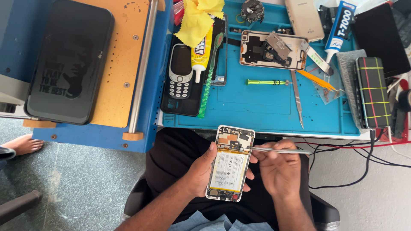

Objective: The person disassembles a smartphone by removing screws and prying open the case. They disconnect internal connectors and remove the battery using a screwdriver and a plastic pry tool. The person then reassembles the phone by reconnecting components and securing the case.

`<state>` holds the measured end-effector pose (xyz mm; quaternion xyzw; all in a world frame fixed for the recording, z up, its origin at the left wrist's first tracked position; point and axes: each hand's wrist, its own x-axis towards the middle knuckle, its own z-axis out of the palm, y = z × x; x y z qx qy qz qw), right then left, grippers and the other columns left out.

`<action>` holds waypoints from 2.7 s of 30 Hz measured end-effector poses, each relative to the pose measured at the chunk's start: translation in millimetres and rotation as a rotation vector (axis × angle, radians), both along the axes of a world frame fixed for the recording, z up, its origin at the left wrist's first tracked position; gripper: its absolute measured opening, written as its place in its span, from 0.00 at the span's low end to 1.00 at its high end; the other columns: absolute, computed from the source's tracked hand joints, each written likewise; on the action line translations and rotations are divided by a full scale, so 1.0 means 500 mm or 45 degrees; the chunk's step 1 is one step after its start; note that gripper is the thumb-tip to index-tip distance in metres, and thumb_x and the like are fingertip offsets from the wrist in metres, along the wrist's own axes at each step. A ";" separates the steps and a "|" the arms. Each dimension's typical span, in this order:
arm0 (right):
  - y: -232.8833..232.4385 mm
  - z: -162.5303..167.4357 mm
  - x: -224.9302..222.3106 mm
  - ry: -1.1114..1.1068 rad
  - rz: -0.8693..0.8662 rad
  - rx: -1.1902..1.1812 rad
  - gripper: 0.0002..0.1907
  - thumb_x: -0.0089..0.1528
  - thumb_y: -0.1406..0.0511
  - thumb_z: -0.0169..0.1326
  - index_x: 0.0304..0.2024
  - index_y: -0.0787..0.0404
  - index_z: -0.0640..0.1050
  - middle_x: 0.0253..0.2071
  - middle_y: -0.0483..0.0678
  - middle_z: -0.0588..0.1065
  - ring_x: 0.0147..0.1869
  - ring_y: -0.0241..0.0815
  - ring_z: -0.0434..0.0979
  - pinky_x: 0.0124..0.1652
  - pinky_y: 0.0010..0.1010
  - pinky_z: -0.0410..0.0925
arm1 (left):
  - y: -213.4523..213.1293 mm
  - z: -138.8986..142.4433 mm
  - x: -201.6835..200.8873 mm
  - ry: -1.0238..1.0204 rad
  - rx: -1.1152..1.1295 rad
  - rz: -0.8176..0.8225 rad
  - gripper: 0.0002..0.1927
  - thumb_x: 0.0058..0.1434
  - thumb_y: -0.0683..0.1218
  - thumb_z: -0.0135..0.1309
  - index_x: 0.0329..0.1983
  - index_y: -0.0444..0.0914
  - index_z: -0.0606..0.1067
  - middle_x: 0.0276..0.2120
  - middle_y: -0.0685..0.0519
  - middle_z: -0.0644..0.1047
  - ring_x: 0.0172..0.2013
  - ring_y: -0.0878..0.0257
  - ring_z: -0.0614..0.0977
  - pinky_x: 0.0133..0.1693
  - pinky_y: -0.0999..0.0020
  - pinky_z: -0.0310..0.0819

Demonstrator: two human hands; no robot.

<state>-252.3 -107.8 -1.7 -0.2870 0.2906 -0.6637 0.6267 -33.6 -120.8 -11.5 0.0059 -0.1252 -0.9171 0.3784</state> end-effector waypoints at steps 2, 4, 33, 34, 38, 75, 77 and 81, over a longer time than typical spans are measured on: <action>-0.005 0.008 -0.005 -0.028 -0.018 -0.044 0.04 0.71 0.72 0.52 0.48 0.64 0.75 0.47 0.59 0.80 0.54 0.55 0.82 0.58 0.48 0.75 | -0.001 -0.003 0.000 0.034 0.030 -0.019 0.44 0.73 0.72 0.32 0.76 0.33 0.60 0.65 0.37 0.71 0.55 0.46 0.81 0.51 0.47 0.82; -0.003 0.017 -0.013 -0.026 -0.011 -0.095 0.05 0.73 0.69 0.50 0.49 0.64 0.75 0.47 0.59 0.79 0.54 0.54 0.82 0.56 0.48 0.76 | 0.001 -0.005 0.001 0.030 0.037 -0.011 0.44 0.73 0.72 0.32 0.76 0.33 0.60 0.64 0.36 0.71 0.54 0.46 0.81 0.51 0.47 0.82; 0.013 0.021 -0.044 0.219 0.083 -0.132 0.07 0.69 0.77 0.53 0.50 0.68 0.73 0.51 0.66 0.76 0.54 0.58 0.82 0.54 0.48 0.78 | -0.007 0.004 0.005 -0.012 0.007 0.095 0.42 0.74 0.70 0.28 0.76 0.35 0.60 0.64 0.35 0.70 0.57 0.44 0.79 0.52 0.44 0.82; 0.012 0.020 -0.046 0.194 0.098 -0.149 0.06 0.71 0.76 0.53 0.49 0.69 0.73 0.49 0.66 0.77 0.53 0.58 0.82 0.54 0.49 0.78 | -0.007 0.004 0.004 -0.016 -0.004 0.099 0.42 0.75 0.71 0.28 0.76 0.34 0.60 0.64 0.34 0.70 0.58 0.44 0.79 0.52 0.44 0.82; 0.016 0.020 -0.051 0.158 0.112 -0.176 0.04 0.72 0.73 0.53 0.49 0.69 0.73 0.45 0.68 0.78 0.50 0.59 0.83 0.53 0.49 0.78 | -0.004 0.002 0.005 -0.009 0.003 0.091 0.43 0.75 0.71 0.28 0.76 0.34 0.60 0.65 0.34 0.69 0.58 0.44 0.79 0.53 0.43 0.81; 0.106 0.063 -0.107 0.830 -0.009 -0.201 0.30 0.67 0.73 0.56 0.71 0.73 0.64 0.47 0.65 0.76 0.37 0.45 0.81 0.35 0.29 0.74 | 0.007 -0.005 -0.011 -0.119 -0.118 -0.027 0.46 0.70 0.74 0.36 0.78 0.36 0.57 0.65 0.36 0.69 0.59 0.48 0.78 0.53 0.49 0.81; 0.103 0.064 -0.109 0.665 -0.006 -0.249 0.25 0.70 0.72 0.55 0.68 0.74 0.68 0.52 0.67 0.76 0.35 0.45 0.82 0.33 0.29 0.76 | 0.008 -0.006 -0.009 -0.111 -0.111 -0.043 0.47 0.70 0.74 0.37 0.78 0.35 0.57 0.65 0.36 0.69 0.57 0.48 0.79 0.50 0.50 0.81; 0.091 0.078 -0.118 -0.254 0.246 -0.245 0.26 0.68 0.73 0.50 0.67 0.80 0.67 0.56 0.72 0.74 0.38 0.52 0.81 0.38 0.38 0.73 | 0.008 -0.005 -0.007 -0.149 -0.132 -0.027 0.48 0.69 0.74 0.38 0.77 0.34 0.57 0.64 0.37 0.70 0.58 0.49 0.78 0.52 0.50 0.81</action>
